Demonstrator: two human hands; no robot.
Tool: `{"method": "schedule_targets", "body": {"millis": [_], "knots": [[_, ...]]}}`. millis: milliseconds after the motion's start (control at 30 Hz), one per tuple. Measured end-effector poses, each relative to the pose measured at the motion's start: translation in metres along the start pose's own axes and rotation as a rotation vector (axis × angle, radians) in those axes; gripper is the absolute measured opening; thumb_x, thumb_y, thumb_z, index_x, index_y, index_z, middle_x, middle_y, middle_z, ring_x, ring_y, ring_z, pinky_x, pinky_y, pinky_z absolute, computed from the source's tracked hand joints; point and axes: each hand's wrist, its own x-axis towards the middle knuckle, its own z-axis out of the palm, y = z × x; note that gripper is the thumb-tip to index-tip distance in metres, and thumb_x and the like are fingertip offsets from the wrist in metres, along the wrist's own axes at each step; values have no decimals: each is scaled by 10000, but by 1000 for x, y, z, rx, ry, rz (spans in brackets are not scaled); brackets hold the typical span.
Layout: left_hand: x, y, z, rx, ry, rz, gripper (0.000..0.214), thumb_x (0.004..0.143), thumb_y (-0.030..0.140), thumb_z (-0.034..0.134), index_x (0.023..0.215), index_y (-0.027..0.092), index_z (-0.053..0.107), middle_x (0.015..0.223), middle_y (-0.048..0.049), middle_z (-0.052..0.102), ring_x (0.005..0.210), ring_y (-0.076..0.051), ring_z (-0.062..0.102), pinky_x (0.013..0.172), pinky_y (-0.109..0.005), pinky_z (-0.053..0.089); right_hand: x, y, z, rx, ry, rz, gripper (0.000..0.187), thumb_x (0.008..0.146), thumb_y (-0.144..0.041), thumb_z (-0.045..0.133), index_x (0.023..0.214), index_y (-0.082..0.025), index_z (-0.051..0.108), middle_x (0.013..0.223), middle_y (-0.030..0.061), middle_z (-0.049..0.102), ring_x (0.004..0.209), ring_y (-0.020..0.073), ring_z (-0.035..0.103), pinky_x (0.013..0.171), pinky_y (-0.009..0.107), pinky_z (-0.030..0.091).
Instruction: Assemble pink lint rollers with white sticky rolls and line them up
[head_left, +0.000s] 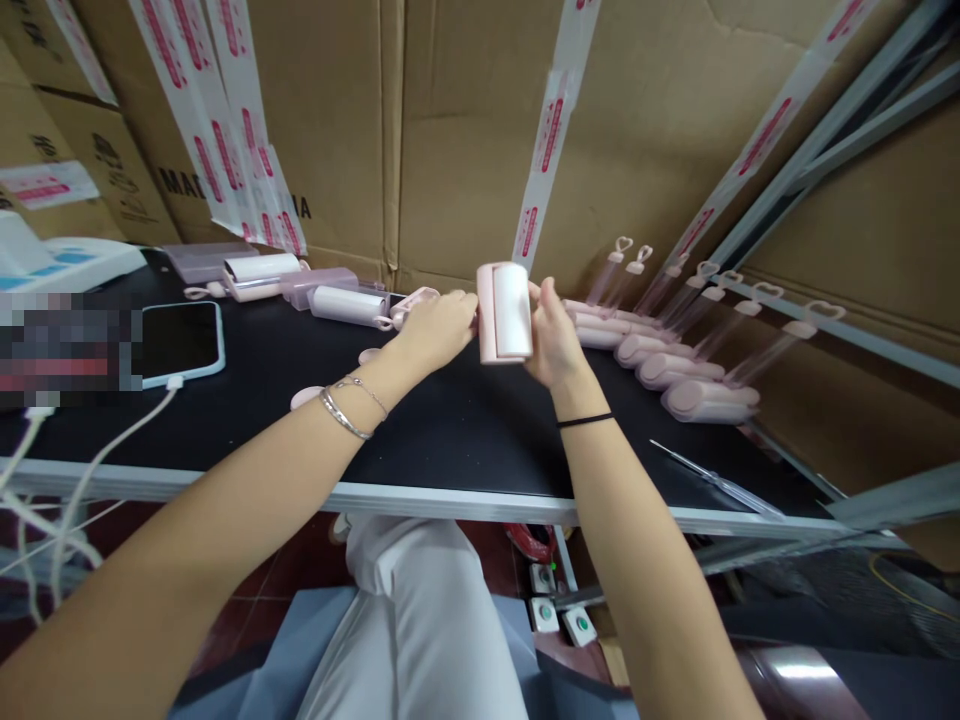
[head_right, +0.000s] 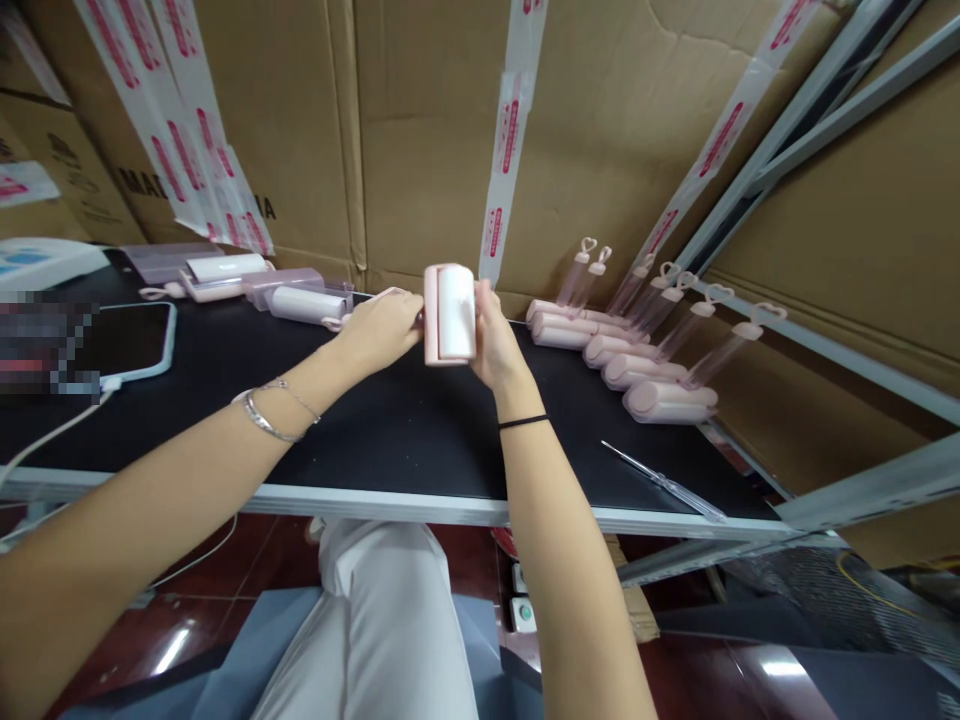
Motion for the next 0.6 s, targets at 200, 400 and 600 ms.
{"method": "schedule_targets", "body": {"millis": [200, 400, 600], "knots": [[11, -37, -16, -101, 320, -407, 324, 920, 239, 390, 1230, 157, 431, 1205, -163, 563, 1128, -280, 549, 921, -421, 443, -10, 19, 20, -640, -25, -272, 290, 815, -349, 505, 1066, -205, 508, 1017, 84, 603, 978, 220, 549, 931, 424, 419], [19, -69, 8, -189, 679, -469, 349, 927, 256, 347, 1270, 196, 370, 1205, -161, 539, 1204, -296, 494, 1005, -496, 392, -35, 19, 72, -1212, -600, -500, 480, 807, -77, 367, 1256, -182, 502, 1337, 97, 516, 1232, 260, 411, 964, 445, 375], [17, -70, 13, -88, 530, -413, 417, 925, 331, 381, 1322, 210, 339, 1288, -161, 495, 1277, -295, 436, 1042, -479, 377, 13, 23, 105, -1514, -515, -520, 418, 794, -63, 406, 1182, -85, 561, 1239, 197, 565, 1153, 325, 457, 949, 506, 385]]}}
